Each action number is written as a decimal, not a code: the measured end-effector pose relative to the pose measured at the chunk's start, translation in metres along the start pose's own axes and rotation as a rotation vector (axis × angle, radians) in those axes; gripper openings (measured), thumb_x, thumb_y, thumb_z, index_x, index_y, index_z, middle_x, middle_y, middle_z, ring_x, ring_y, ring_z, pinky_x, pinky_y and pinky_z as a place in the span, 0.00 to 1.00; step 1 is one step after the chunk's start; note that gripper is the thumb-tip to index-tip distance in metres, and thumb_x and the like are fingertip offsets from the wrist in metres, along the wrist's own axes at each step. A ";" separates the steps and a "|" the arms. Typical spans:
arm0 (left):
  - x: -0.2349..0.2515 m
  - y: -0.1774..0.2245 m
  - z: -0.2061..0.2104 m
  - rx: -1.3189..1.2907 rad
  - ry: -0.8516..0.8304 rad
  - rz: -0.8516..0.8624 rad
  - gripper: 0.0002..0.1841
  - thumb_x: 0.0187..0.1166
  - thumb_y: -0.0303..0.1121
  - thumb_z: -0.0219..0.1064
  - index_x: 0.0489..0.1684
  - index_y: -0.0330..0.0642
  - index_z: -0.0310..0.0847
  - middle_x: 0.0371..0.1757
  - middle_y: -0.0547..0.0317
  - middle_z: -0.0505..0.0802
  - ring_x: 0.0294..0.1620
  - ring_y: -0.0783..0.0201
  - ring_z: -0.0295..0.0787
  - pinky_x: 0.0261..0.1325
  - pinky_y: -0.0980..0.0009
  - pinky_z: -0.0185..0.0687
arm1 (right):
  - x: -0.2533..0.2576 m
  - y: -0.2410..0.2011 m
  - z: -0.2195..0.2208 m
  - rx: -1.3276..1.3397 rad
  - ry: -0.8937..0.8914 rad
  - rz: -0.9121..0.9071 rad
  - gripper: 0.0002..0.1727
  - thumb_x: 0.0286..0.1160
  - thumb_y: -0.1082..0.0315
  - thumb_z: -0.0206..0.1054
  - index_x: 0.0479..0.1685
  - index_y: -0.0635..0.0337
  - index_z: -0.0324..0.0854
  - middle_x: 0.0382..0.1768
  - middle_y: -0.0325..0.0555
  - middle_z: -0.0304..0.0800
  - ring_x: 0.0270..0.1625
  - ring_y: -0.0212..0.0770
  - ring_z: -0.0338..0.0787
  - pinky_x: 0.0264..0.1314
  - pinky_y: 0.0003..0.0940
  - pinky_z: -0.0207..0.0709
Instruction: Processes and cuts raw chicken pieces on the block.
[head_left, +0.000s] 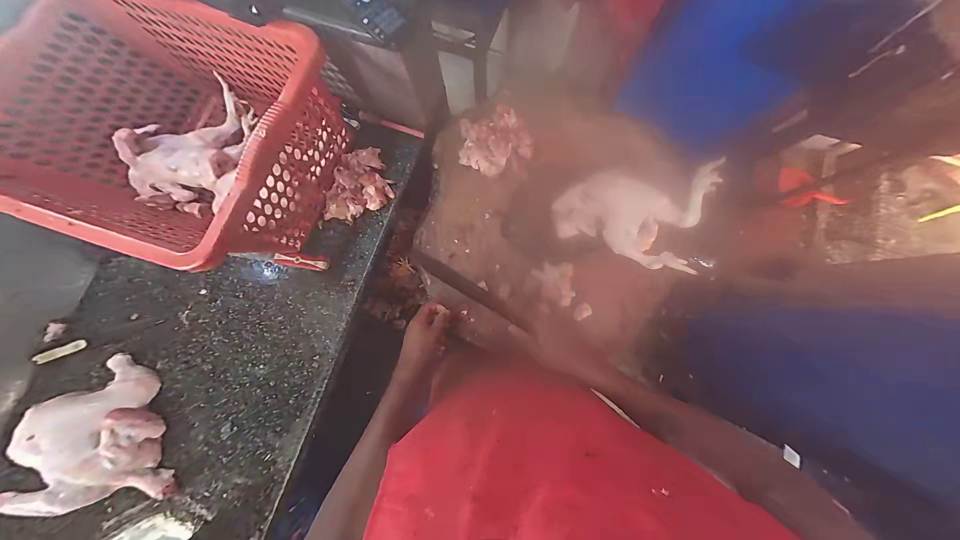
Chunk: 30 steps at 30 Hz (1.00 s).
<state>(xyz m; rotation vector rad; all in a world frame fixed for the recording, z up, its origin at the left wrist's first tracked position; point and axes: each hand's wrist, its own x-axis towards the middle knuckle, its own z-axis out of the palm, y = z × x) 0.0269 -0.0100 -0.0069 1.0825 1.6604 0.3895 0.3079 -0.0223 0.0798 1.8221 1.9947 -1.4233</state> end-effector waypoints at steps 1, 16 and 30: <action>-0.001 -0.004 -0.002 0.007 0.007 -0.004 0.16 0.90 0.41 0.59 0.62 0.39 0.80 0.41 0.53 0.92 0.28 0.64 0.89 0.35 0.63 0.88 | 0.010 0.017 0.012 -0.046 -0.041 0.061 0.33 0.88 0.37 0.51 0.72 0.54 0.80 0.54 0.58 0.91 0.59 0.57 0.91 0.65 0.64 0.79; 0.040 0.083 0.083 0.540 -0.183 0.386 0.35 0.78 0.39 0.72 0.86 0.43 0.67 0.79 0.40 0.81 0.76 0.41 0.80 0.78 0.41 0.72 | -0.082 0.106 0.017 0.470 0.543 0.232 0.18 0.84 0.56 0.63 0.47 0.65 0.86 0.26 0.42 0.81 0.28 0.33 0.80 0.38 0.37 0.78; 0.133 0.238 0.066 0.463 -0.224 0.544 0.18 0.91 0.40 0.59 0.70 0.39 0.82 0.67 0.44 0.90 0.66 0.50 0.88 0.72 0.47 0.80 | -0.080 0.184 0.067 0.480 0.460 0.530 0.27 0.88 0.45 0.58 0.52 0.62 0.87 0.35 0.59 0.90 0.41 0.57 0.90 0.51 0.63 0.80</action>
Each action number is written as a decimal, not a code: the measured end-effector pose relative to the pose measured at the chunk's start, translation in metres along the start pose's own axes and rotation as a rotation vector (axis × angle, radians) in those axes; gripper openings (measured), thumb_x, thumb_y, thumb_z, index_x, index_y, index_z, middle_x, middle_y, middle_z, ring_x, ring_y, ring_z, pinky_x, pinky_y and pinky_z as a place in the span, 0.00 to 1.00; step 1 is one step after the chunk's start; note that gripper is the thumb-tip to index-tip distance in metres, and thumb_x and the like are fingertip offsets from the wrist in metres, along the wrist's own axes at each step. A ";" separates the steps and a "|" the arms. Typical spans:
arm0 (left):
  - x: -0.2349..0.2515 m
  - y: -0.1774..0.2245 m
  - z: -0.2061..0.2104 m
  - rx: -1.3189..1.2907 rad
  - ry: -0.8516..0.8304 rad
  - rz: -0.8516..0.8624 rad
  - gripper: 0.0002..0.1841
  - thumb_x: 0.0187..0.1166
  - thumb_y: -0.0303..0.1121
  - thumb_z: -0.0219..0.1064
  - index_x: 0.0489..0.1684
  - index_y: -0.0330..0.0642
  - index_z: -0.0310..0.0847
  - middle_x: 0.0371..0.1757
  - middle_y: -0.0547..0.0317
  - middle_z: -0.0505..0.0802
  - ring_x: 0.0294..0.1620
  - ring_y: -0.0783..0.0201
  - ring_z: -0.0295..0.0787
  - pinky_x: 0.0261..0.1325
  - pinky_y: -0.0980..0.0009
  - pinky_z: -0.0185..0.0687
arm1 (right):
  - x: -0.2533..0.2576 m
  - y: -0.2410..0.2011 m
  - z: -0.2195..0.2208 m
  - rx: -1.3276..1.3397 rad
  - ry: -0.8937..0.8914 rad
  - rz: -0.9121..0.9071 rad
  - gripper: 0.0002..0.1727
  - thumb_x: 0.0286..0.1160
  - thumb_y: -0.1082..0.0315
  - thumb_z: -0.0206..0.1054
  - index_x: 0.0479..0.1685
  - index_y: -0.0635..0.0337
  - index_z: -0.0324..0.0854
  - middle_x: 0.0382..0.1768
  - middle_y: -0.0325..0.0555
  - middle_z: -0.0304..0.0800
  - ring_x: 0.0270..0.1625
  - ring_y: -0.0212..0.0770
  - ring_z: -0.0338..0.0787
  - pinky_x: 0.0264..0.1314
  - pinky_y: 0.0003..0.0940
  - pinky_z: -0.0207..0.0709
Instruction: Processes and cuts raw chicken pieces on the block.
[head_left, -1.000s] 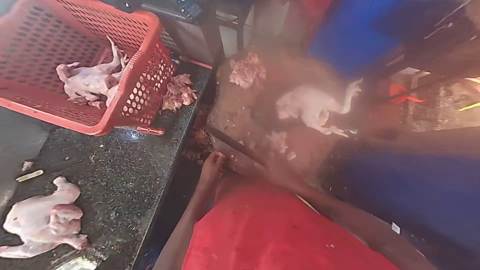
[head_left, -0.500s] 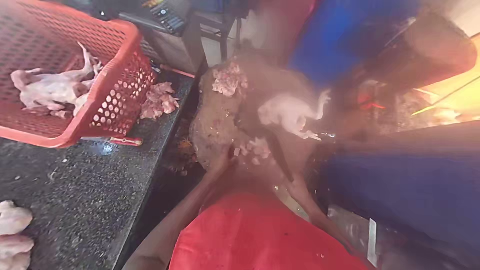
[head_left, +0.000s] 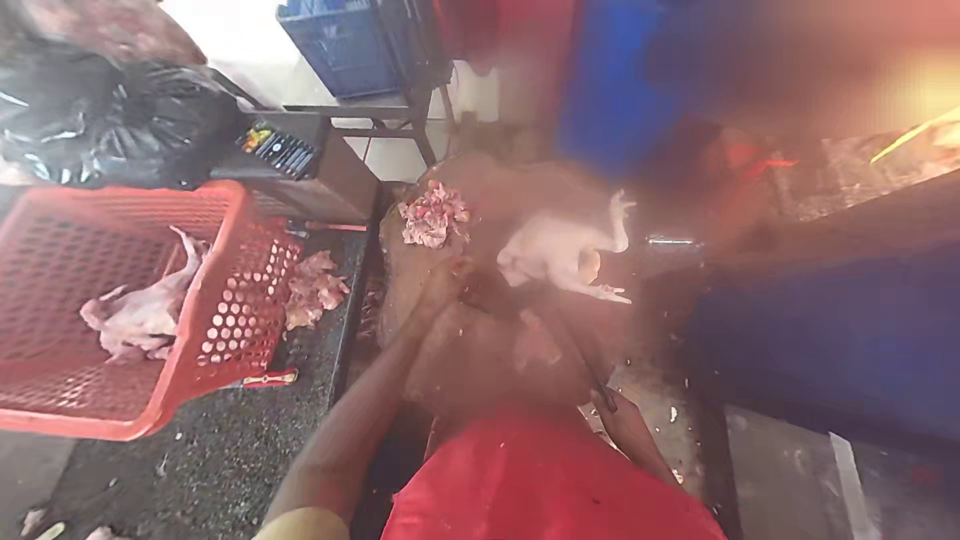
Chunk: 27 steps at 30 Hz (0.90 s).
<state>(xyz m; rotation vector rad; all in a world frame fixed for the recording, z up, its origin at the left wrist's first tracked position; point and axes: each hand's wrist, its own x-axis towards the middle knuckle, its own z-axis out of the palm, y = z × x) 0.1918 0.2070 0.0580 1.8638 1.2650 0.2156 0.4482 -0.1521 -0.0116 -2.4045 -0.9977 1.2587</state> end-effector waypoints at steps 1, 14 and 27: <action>0.026 -0.008 -0.020 0.086 0.096 -0.023 0.18 0.90 0.40 0.59 0.70 0.42 0.83 0.67 0.44 0.90 0.67 0.48 0.88 0.73 0.44 0.79 | 0.001 0.000 -0.001 -0.018 -0.019 0.018 0.27 0.89 0.44 0.57 0.54 0.61 0.87 0.37 0.59 0.91 0.44 0.58 0.91 0.54 0.64 0.80; 0.180 -0.006 -0.051 0.699 0.026 -0.174 0.21 0.78 0.43 0.68 0.65 0.43 0.85 0.63 0.34 0.90 0.65 0.28 0.85 0.60 0.22 0.74 | 0.018 -0.025 -0.012 -0.014 -0.134 0.177 0.27 0.88 0.45 0.59 0.58 0.60 0.87 0.40 0.62 0.92 0.48 0.60 0.92 0.56 0.65 0.79; 0.142 -0.030 -0.119 -0.259 -0.113 -0.038 0.19 0.91 0.43 0.56 0.65 0.39 0.83 0.57 0.50 0.92 0.56 0.60 0.89 0.65 0.55 0.84 | 0.010 -0.071 -0.051 0.003 -0.241 0.174 0.26 0.91 0.52 0.58 0.69 0.66 0.82 0.50 0.69 0.91 0.56 0.63 0.90 0.66 0.64 0.75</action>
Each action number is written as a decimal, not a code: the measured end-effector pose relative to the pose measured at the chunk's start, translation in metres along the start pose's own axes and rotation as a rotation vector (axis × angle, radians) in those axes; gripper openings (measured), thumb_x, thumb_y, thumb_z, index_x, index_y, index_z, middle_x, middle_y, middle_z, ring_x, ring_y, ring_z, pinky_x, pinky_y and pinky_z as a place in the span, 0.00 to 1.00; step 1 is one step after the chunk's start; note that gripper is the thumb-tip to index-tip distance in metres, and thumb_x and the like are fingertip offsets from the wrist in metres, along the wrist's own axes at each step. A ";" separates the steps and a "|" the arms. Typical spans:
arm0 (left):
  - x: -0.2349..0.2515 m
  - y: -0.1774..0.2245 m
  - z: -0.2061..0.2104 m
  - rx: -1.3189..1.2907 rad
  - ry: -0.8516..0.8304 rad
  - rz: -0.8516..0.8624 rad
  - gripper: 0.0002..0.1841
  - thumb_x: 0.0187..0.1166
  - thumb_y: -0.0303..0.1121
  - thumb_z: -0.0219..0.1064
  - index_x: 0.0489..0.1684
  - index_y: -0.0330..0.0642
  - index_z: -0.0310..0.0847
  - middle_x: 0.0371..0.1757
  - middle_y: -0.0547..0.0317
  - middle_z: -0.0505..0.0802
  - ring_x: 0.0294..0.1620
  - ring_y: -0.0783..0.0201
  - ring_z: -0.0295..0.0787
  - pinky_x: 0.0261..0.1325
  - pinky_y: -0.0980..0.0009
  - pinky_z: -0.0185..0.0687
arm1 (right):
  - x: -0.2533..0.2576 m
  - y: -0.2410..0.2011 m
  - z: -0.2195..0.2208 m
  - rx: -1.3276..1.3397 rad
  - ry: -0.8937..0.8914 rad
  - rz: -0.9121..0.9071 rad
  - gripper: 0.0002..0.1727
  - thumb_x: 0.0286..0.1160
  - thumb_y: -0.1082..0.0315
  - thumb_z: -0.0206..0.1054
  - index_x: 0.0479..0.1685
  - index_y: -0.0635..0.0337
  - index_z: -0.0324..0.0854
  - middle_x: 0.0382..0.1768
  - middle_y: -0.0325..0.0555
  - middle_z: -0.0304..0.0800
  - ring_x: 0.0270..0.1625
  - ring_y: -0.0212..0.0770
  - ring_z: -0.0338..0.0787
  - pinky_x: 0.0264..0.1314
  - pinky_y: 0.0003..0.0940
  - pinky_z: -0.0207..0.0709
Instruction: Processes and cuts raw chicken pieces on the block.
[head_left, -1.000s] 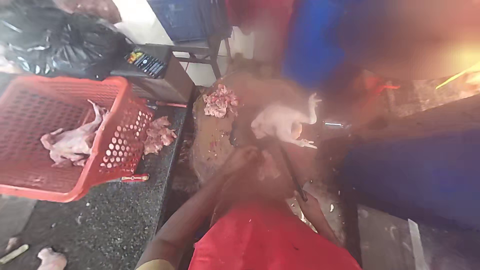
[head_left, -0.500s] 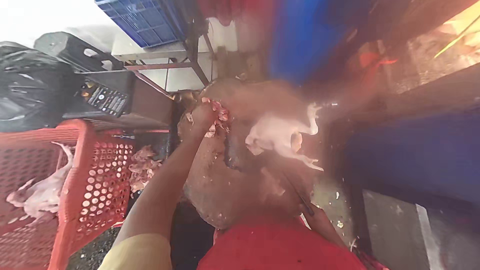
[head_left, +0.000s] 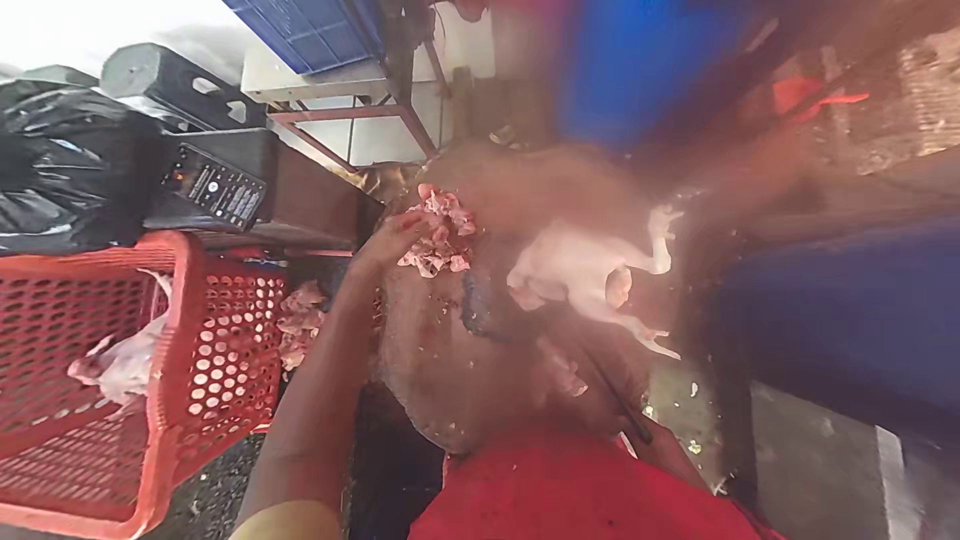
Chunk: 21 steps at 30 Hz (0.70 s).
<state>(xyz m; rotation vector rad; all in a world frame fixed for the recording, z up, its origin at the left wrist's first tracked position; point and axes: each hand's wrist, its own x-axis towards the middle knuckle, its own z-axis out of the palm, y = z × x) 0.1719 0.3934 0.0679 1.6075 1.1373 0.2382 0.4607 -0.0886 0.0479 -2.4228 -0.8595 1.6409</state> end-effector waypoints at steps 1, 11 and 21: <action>0.008 0.000 -0.006 0.060 0.054 -0.002 0.21 0.92 0.44 0.56 0.69 0.38 0.81 0.62 0.46 0.91 0.62 0.57 0.88 0.70 0.52 0.81 | -0.002 -0.004 -0.002 -0.006 -0.007 0.005 0.26 0.91 0.52 0.57 0.69 0.65 0.82 0.51 0.69 0.91 0.57 0.63 0.90 0.67 0.64 0.74; 0.122 -0.014 -0.010 0.697 0.139 -0.153 0.20 0.82 0.40 0.66 0.67 0.41 0.84 0.63 0.33 0.90 0.68 0.30 0.84 0.69 0.24 0.71 | 0.025 0.039 0.025 -0.024 0.092 -0.038 0.23 0.89 0.48 0.59 0.58 0.58 0.87 0.38 0.60 0.92 0.45 0.59 0.92 0.54 0.65 0.80; -0.057 -0.026 0.017 -0.157 0.216 -0.008 0.16 0.90 0.36 0.55 0.66 0.35 0.77 0.52 0.51 0.90 0.46 0.63 0.88 0.55 0.59 0.86 | 0.026 0.046 0.032 -0.038 0.104 -0.058 0.26 0.89 0.46 0.58 0.60 0.61 0.86 0.41 0.64 0.93 0.48 0.63 0.92 0.57 0.68 0.79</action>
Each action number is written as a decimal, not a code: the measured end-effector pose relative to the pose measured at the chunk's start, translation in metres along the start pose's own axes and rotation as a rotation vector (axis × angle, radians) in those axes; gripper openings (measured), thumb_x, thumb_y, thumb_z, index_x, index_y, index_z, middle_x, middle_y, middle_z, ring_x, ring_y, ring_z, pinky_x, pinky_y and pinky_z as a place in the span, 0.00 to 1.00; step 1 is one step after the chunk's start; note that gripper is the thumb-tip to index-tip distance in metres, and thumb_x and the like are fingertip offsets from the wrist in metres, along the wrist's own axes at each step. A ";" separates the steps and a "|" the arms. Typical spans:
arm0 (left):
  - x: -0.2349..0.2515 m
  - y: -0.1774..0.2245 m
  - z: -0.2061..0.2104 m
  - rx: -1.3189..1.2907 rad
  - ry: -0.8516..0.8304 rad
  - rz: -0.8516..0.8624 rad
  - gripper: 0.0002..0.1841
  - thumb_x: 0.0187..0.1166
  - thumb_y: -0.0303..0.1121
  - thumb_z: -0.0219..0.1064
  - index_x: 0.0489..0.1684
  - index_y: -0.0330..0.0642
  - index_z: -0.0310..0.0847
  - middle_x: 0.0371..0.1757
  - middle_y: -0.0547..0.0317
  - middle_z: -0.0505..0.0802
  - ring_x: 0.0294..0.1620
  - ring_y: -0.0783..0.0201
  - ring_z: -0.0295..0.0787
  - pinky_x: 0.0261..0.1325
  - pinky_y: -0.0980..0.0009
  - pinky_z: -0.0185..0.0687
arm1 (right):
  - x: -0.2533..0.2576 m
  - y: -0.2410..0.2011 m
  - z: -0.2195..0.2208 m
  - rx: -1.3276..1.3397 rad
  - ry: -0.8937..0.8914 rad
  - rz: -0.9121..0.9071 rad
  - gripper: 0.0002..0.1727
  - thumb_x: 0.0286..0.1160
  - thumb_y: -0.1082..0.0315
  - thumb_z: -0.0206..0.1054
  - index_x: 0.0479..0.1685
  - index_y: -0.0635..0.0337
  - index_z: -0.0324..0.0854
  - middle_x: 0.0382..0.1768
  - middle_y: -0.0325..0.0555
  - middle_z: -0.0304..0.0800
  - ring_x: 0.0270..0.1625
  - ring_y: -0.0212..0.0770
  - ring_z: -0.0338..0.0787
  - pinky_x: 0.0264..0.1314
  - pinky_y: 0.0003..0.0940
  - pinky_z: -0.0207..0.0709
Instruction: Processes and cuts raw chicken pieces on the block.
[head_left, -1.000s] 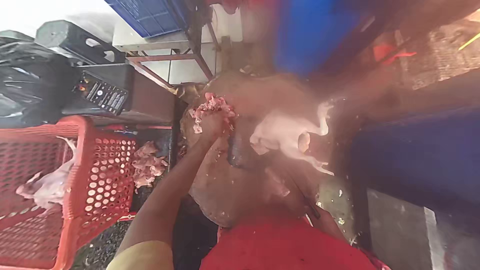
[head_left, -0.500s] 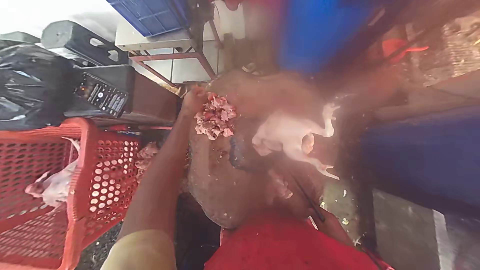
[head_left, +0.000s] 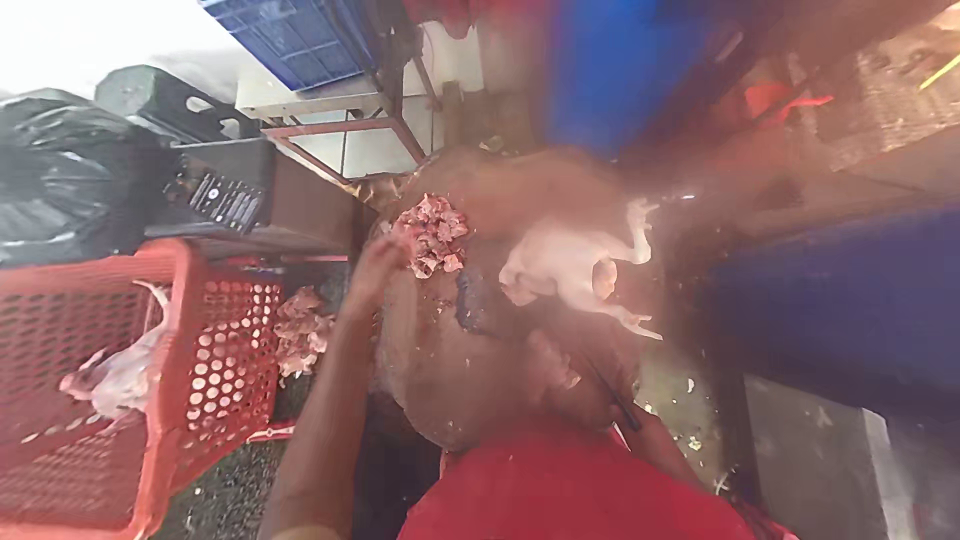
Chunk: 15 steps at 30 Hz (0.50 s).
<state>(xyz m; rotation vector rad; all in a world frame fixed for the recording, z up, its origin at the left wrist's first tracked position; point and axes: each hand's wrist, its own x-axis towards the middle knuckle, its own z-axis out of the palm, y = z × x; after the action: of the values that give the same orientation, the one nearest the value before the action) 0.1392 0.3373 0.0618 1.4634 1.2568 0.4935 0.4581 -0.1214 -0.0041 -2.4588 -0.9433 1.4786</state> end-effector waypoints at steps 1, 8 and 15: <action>-0.033 -0.008 0.010 0.042 -0.035 -0.030 0.16 0.90 0.36 0.58 0.65 0.35 0.79 0.53 0.51 0.91 0.47 0.62 0.89 0.56 0.59 0.86 | 0.001 0.001 -0.001 -0.017 -0.002 -0.003 0.27 0.89 0.45 0.58 0.58 0.61 0.86 0.40 0.63 0.92 0.48 0.63 0.92 0.56 0.67 0.80; -0.178 -0.079 0.109 0.036 -0.087 -0.098 0.17 0.82 0.35 0.70 0.63 0.37 0.82 0.54 0.53 0.94 0.53 0.65 0.93 0.62 0.65 0.89 | -0.009 -0.009 -0.002 -0.176 0.056 -0.116 0.28 0.88 0.44 0.58 0.59 0.62 0.85 0.44 0.63 0.92 0.52 0.63 0.92 0.59 0.68 0.79; -0.221 -0.109 0.146 0.532 -0.014 -0.082 0.23 0.82 0.50 0.67 0.71 0.51 0.84 0.73 0.48 0.85 0.69 0.49 0.87 0.71 0.47 0.82 | -0.043 -0.107 0.006 0.061 -0.107 -0.506 0.31 0.87 0.37 0.50 0.55 0.58 0.81 0.29 0.43 0.80 0.30 0.40 0.82 0.39 0.45 0.80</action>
<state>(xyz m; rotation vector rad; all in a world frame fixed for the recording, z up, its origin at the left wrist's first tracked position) 0.1362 0.0606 -0.0118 1.8369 1.5014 0.0901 0.3913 -0.0618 0.0683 -1.9105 -1.3868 1.4328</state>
